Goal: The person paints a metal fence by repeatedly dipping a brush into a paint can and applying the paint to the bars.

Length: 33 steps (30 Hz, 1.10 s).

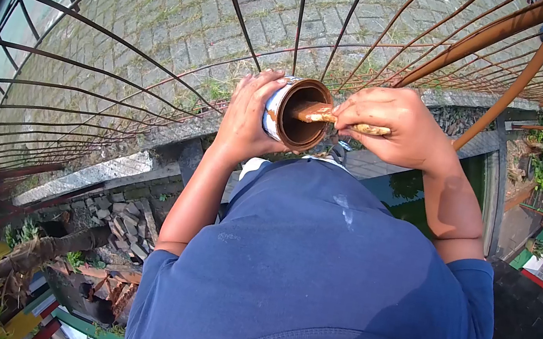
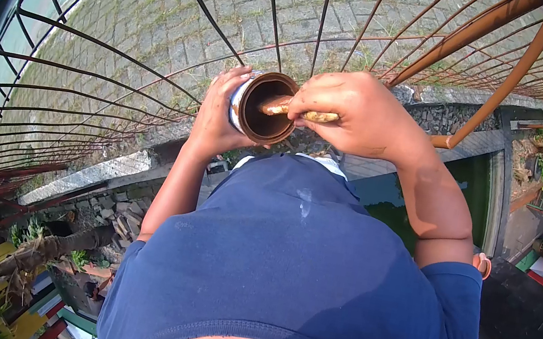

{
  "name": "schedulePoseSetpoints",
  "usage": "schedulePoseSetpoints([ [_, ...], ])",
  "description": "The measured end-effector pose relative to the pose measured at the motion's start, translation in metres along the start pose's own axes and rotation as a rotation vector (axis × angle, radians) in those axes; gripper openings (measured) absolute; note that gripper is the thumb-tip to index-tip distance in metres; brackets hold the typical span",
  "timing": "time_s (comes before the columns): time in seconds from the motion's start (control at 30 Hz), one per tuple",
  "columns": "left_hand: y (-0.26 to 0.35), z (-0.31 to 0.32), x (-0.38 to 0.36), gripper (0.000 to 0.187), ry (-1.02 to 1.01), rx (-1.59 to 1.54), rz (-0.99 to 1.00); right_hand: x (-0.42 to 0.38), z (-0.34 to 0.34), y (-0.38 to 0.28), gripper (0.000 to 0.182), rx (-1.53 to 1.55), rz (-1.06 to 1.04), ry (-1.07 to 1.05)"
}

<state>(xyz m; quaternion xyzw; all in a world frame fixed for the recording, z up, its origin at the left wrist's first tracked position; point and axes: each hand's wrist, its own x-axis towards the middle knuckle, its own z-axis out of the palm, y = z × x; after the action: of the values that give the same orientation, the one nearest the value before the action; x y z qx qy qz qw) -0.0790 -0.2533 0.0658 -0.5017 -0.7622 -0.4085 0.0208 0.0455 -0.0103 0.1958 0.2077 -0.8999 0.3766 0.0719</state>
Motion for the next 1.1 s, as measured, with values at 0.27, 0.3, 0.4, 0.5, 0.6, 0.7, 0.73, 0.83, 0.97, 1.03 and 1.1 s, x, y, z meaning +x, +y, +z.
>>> schedulePoseSetpoints([
  [0.27,0.007,0.014,-0.002,0.126,0.011,0.029,-0.258,-0.079,0.035,0.043,0.015,0.965,0.509,0.788],
  [0.3,0.008,0.016,0.0,0.127,0.018,0.026,-0.271,-0.085,0.037,0.047,0.015,1.114,0.526,0.873],
  [0.4,0.008,0.018,0.003,0.128,0.038,-0.023,-0.328,-0.098,0.028,0.062,0.014,1.242,0.469,1.049],
  [0.5,0.004,0.017,0.003,0.131,0.023,-0.055,-0.362,-0.089,-0.007,0.065,0.014,1.114,0.327,1.196],
  [0.6,0.0,0.017,-0.004,0.133,0.025,-0.086,-0.408,-0.051,-0.039,0.046,0.012,0.632,0.036,1.281],
  [0.7,-0.005,0.015,-0.012,0.133,0.026,-0.063,-0.43,-0.016,-0.051,0.041,0.018,-0.507,-0.189,1.107],
  [0.73,-0.008,0.016,-0.016,0.133,0.024,-0.078,-0.449,-0.009,-0.041,0.047,0.025,-0.61,-0.238,1.023],
  [0.83,-0.013,0.012,-0.027,0.132,0.023,-0.089,-0.488,-0.02,0.0,0.098,0.024,-0.778,-0.224,0.614],
  [0.97,-0.014,0.001,-0.036,0.128,0.068,-0.075,-0.522,-0.056,0.052,0.131,0.025,-0.619,-0.046,0.458],
  [1.03,-0.015,-0.002,-0.041,0.128,0.063,-0.083,-0.569,-0.047,0.038,0.121,0.022,-0.572,0.052,0.449],
  [1.1,-0.018,-0.001,-0.045,0.129,0.079,-0.047,-0.55,-0.025,-0.003,0.091,0.022,-0.628,0.015,0.606],
])
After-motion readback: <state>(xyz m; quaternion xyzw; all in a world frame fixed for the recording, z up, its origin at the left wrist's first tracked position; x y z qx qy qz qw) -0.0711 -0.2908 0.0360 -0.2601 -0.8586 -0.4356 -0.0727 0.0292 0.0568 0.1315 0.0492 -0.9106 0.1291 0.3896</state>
